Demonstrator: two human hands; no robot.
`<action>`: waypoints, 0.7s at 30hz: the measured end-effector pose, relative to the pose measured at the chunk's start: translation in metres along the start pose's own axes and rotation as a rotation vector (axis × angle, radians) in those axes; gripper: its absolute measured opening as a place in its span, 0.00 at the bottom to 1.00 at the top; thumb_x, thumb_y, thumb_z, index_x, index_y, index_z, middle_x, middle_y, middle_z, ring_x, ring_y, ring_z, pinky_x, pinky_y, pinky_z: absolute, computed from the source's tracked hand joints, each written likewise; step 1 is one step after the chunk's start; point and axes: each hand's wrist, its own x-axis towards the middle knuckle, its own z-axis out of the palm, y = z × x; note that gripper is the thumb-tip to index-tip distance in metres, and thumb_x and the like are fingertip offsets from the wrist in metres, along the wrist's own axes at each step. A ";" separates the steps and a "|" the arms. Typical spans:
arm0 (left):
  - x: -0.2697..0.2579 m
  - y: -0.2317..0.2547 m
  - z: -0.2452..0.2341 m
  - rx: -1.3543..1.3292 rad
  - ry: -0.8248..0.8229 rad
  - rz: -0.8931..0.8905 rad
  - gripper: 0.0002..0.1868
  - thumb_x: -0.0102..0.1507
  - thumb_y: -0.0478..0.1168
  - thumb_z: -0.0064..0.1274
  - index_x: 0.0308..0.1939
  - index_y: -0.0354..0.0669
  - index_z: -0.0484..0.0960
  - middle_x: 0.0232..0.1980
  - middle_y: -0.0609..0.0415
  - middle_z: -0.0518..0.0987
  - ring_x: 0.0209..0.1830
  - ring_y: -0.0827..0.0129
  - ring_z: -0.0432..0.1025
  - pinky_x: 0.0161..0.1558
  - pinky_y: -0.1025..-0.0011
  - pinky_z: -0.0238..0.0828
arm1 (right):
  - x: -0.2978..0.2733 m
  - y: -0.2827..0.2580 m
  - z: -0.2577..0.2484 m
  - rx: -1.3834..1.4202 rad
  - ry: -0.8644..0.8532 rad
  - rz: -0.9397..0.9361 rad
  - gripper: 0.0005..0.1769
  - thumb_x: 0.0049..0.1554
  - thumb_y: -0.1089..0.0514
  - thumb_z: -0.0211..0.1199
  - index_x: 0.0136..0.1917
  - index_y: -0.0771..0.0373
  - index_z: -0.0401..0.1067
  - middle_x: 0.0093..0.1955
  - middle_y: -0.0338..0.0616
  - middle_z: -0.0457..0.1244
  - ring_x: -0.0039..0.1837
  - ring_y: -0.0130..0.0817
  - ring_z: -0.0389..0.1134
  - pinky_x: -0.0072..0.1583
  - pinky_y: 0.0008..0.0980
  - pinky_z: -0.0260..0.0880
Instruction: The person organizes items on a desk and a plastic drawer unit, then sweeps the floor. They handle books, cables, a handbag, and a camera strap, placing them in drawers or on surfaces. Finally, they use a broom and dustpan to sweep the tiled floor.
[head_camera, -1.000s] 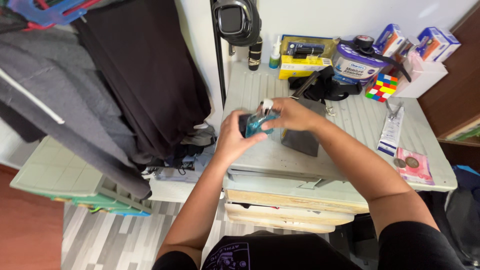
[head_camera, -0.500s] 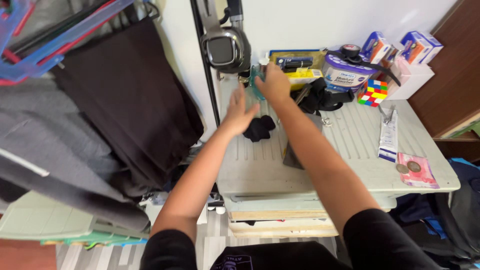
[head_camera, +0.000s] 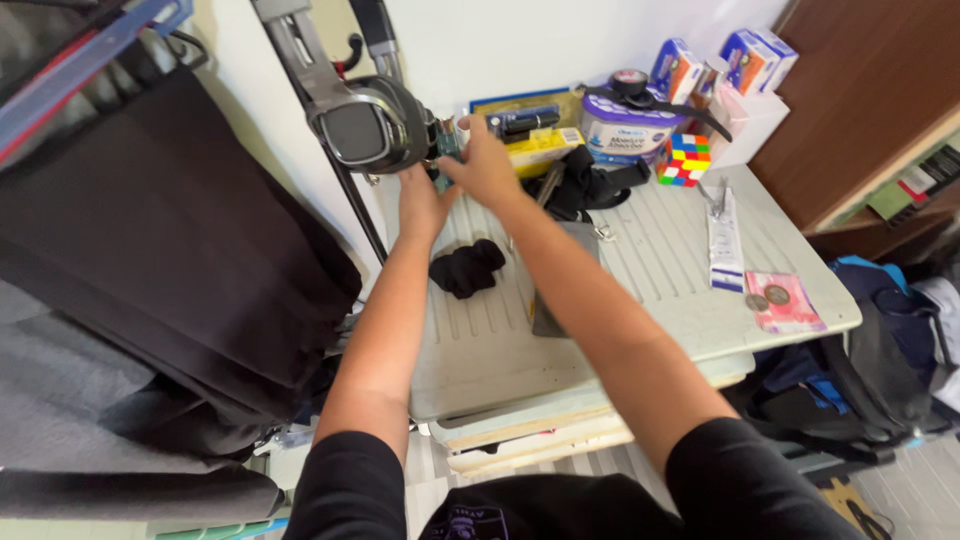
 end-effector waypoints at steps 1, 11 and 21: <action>-0.002 0.002 -0.001 0.023 0.006 0.029 0.50 0.52 0.38 0.72 0.72 0.38 0.59 0.71 0.32 0.62 0.68 0.37 0.62 0.62 0.53 0.67 | -0.003 0.000 -0.013 -0.018 -0.033 0.031 0.34 0.49 0.53 0.75 0.64 0.61 0.64 0.47 0.52 0.66 0.51 0.47 0.71 0.54 0.41 0.71; -0.019 0.049 -0.033 0.073 0.104 0.070 0.38 0.56 0.42 0.70 0.63 0.34 0.67 0.61 0.35 0.70 0.62 0.45 0.66 0.64 0.54 0.66 | -0.043 0.075 -0.167 -0.633 -0.072 -0.010 0.25 0.47 0.47 0.75 0.52 0.64 0.74 0.51 0.58 0.66 0.56 0.58 0.67 0.55 0.51 0.68; -0.052 0.134 -0.008 0.109 -0.386 0.354 0.35 0.59 0.52 0.64 0.65 0.41 0.73 0.65 0.40 0.74 0.66 0.46 0.67 0.64 0.55 0.63 | -0.030 0.084 -0.226 -0.088 0.307 -0.102 0.14 0.59 0.57 0.67 0.54 0.68 0.74 0.48 0.54 0.69 0.51 0.51 0.71 0.54 0.45 0.71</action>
